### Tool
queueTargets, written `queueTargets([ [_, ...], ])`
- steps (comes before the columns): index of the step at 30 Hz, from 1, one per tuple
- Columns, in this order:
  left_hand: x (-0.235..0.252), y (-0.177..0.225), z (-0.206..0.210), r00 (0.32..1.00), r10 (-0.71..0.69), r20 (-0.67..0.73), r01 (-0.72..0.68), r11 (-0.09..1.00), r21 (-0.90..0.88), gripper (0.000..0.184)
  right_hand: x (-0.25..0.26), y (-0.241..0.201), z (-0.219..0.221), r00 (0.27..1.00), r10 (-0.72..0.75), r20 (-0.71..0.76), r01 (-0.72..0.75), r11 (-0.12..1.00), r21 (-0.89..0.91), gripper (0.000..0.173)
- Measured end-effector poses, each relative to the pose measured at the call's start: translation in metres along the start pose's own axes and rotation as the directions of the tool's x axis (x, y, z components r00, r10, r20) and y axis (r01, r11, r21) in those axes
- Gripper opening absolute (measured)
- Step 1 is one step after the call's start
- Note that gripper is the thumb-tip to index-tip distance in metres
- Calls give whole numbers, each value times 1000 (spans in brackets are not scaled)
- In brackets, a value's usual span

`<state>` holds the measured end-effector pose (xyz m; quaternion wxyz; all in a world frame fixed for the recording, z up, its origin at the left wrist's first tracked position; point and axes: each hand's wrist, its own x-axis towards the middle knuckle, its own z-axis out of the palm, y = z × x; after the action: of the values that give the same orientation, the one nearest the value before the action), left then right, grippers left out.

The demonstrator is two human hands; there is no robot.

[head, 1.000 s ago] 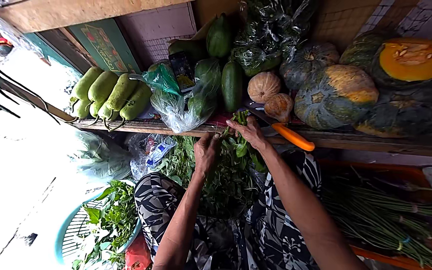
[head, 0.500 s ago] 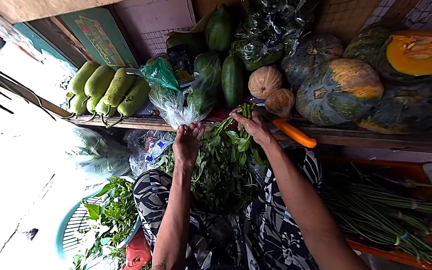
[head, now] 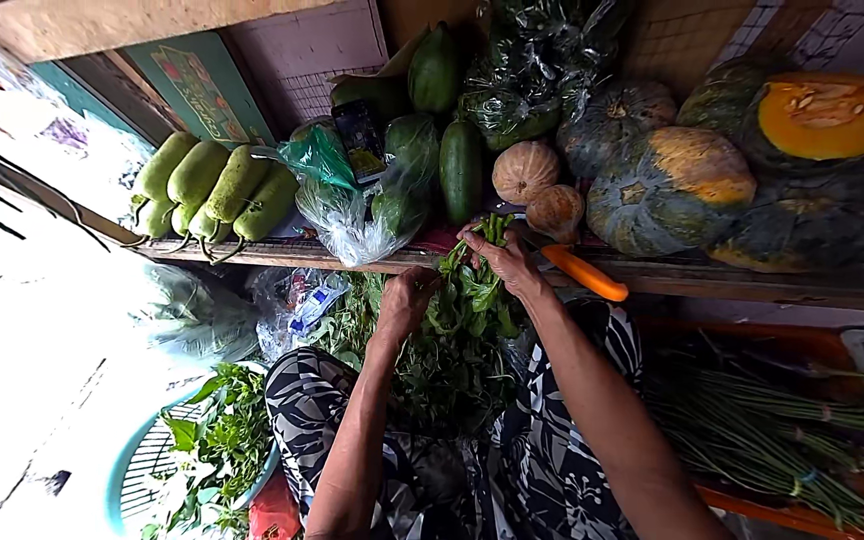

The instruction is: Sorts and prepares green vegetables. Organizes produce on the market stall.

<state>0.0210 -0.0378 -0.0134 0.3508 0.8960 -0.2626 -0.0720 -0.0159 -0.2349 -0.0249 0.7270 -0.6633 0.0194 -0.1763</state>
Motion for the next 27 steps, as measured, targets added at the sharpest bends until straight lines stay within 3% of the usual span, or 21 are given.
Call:
queueTargets([
  [3,0,6,0,997,-31,-65,38,993,111,20,0,1,2,1000,-6,12,6,1000,-20,12],
  [8,-5,16,4,986,-149,-76,158,979,127,30,-1,-2,4,999,25,-43,-26,999,-30,12],
  [17,-7,12,17,995,-36,-94,49,988,145,26,-5,0,10,997,45,-58,-51,993,-105,13],
  [21,-7,-5,21,984,41,-175,-20,992,122,24,-5,-1,9,992,55,-115,-63,995,-74,14],
  [25,-14,-29,17,981,-192,-37,194,977,90,32,2,-12,-6,983,49,-178,-48,999,9,14],
  [27,-17,-40,13,943,-328,50,311,927,207,39,0,-14,-6,986,80,-149,-83,996,-20,13],
])
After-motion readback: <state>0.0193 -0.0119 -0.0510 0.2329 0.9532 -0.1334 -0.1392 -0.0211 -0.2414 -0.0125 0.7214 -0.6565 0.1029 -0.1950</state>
